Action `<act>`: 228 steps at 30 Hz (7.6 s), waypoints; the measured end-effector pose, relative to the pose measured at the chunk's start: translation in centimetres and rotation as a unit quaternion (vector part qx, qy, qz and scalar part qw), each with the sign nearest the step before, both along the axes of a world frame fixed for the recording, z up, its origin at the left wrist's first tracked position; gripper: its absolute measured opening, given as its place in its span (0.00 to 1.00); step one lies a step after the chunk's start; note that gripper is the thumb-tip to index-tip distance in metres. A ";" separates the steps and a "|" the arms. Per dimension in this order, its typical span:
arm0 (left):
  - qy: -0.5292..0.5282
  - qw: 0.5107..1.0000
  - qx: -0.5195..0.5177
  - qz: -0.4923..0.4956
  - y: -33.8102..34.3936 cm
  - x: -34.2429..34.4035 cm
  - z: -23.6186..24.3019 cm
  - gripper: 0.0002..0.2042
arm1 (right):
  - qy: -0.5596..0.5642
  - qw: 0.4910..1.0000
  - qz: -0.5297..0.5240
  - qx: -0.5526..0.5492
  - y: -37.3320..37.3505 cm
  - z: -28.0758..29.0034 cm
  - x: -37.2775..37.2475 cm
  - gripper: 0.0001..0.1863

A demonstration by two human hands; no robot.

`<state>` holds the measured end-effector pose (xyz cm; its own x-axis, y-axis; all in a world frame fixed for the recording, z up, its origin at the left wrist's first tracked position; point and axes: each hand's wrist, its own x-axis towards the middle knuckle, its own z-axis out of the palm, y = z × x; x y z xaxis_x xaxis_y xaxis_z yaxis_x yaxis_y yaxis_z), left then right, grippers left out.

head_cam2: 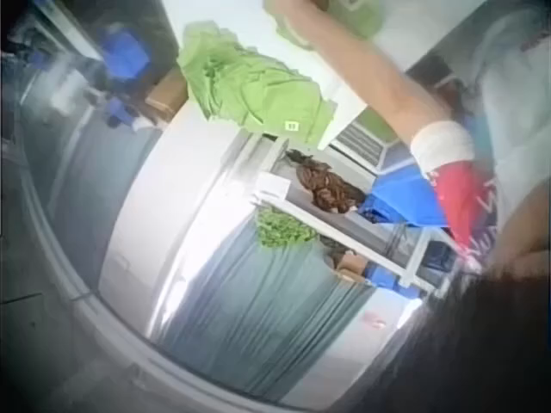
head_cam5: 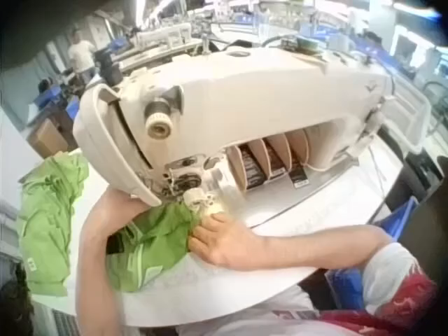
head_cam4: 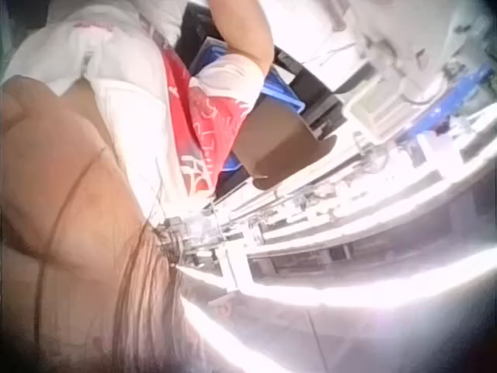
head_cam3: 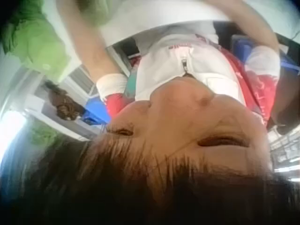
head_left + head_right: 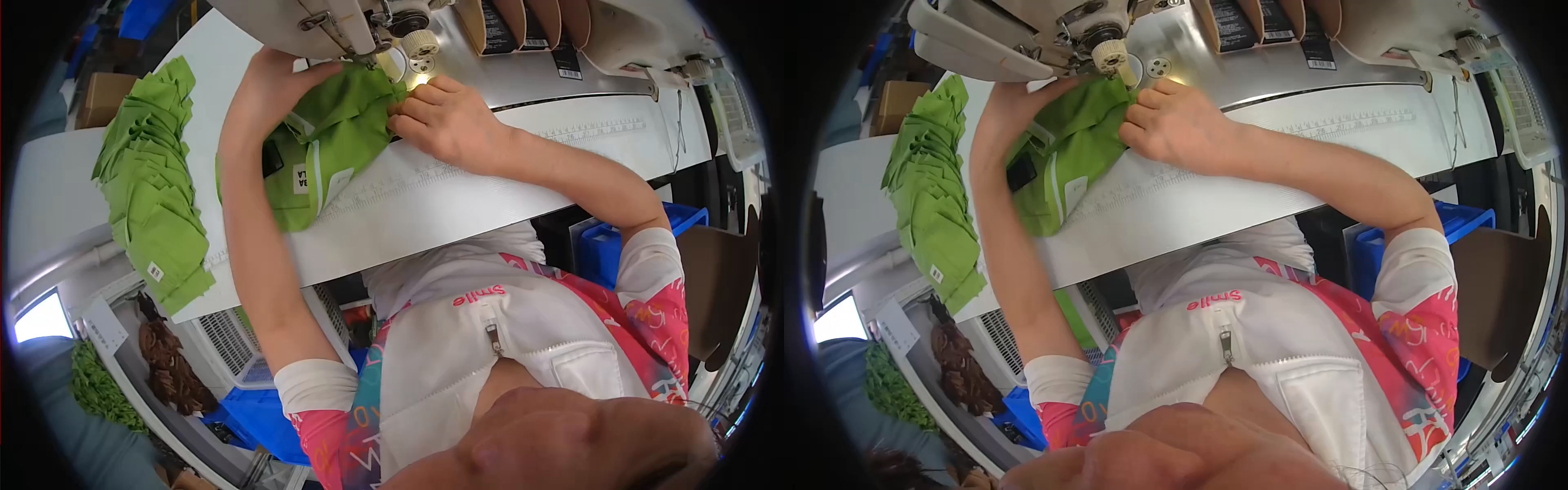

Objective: Sewing and assembling green fabric pouches using an industrial sewing machine.

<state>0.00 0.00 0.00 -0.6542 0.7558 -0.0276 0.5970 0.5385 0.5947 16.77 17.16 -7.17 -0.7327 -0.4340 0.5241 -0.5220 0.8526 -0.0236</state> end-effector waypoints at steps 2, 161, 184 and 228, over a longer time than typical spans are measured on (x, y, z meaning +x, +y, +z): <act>0.100 0.991 -0.017 -0.088 -0.9 3.6 0.5 0.16 | -0.005 1.000 -0.011 0.001 0.6 -0.2 0.1 0.10; -0.236 0.867 0.404 0.168 -9.5 16.3 0.7 0.06 | -0.278 0.836 0.007 -0.473 -3.9 8.3 7.0 0.08; 0.410 0.887 -0.205 0.046 -10.2 9.9 9.1 0.06 | 0.132 0.957 0.160 -0.202 -12.0 5.3 0.7 0.07; -0.105 0.988 0.096 -0.059 2.1 -2.7 -4.8 0.21 | -0.005 1.000 -0.013 0.019 -1.0 0.8 0.4 0.11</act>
